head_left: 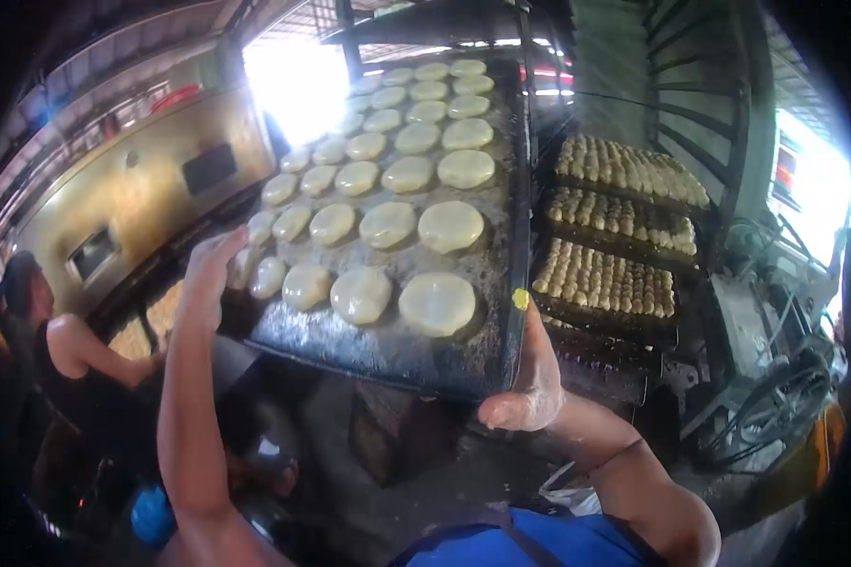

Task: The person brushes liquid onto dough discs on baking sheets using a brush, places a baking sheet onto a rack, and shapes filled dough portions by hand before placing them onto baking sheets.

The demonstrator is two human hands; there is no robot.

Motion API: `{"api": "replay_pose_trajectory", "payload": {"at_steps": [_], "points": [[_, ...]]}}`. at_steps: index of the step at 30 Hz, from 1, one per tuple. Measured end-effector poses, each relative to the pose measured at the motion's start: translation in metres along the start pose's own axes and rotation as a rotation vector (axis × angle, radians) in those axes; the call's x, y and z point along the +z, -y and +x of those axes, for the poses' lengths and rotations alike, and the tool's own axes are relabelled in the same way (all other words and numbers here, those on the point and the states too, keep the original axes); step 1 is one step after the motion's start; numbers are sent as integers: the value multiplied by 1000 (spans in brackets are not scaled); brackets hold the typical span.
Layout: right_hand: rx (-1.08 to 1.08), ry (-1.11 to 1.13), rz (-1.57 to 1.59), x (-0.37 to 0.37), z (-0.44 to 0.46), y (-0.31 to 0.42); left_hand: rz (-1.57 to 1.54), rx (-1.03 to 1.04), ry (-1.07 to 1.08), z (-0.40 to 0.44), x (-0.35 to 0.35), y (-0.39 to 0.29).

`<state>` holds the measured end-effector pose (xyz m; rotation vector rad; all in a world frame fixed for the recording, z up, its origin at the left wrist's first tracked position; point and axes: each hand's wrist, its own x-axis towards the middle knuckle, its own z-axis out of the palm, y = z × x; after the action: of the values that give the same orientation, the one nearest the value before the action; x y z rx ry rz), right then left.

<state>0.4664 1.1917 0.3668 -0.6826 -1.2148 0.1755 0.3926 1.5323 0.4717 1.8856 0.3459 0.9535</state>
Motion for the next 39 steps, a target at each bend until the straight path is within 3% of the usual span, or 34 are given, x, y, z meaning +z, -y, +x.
{"api": "replay_pose_trajectory", "payload": {"at_steps": [4, 6, 8, 10, 11, 12, 13, 14, 16, 18, 20, 21, 24, 28, 30, 32, 36, 39], "points": [[203, -269, -13, 35, 56, 4, 230, 3, 234, 107, -11, -2], [-56, -349, 100, 43, 91, -11, 178, 79, 306, 145, -8, -5], [-138, -351, 79, 48, 111, -13, 127, 156, 357, 180, -6, -17], [-147, -362, 85, 38, 131, -16, 466, 177, 365, 196, -5, -31], [-140, -473, 43, 36, 139, -17, 580, 181, 370, 196, -4, -36], [-132, -586, 3, 34, 149, -17, 458, 421, 121, 186, -5, -46], [-179, -565, 31, 24, 165, -17, 328, 655, -130, 178, -5, -53], [-226, -546, 61, 12, 183, -15, 334, 651, -121, 172, -3, -53], [-215, -681, 123, -15, 211, -7, -33, 821, -228, 156, 0, -48], [-195, -811, 171, -46, 235, -3, -51, 754, -224, 137, 1, -33], [-219, -749, 15, -91, 248, -6, 173, 672, -112, 123, -2, -6], [-191, -736, 27, -103, 253, -7, 92, 647, -66, 121, -1, 14], [-230, -883, 107, -127, 268, -17, 215, 501, -41, 76, -6, 36], [-172, -781, -453, -181, 255, -23, 212, 416, -112, -22, -16, 40], [-158, -697, -844, -202, 249, -25, 460, 423, -236, -84, -16, 36], [-121, -570, -1004, -199, 241, -33, 582, 310, -249, -156, -10, 31], [7, -99, -759, -85, 183, -85, 732, 162, -233, -311, 1, 11], [-43, 237, -457, 28, 90, -83, 705, -190, -502, -446, 29, -21]]}}
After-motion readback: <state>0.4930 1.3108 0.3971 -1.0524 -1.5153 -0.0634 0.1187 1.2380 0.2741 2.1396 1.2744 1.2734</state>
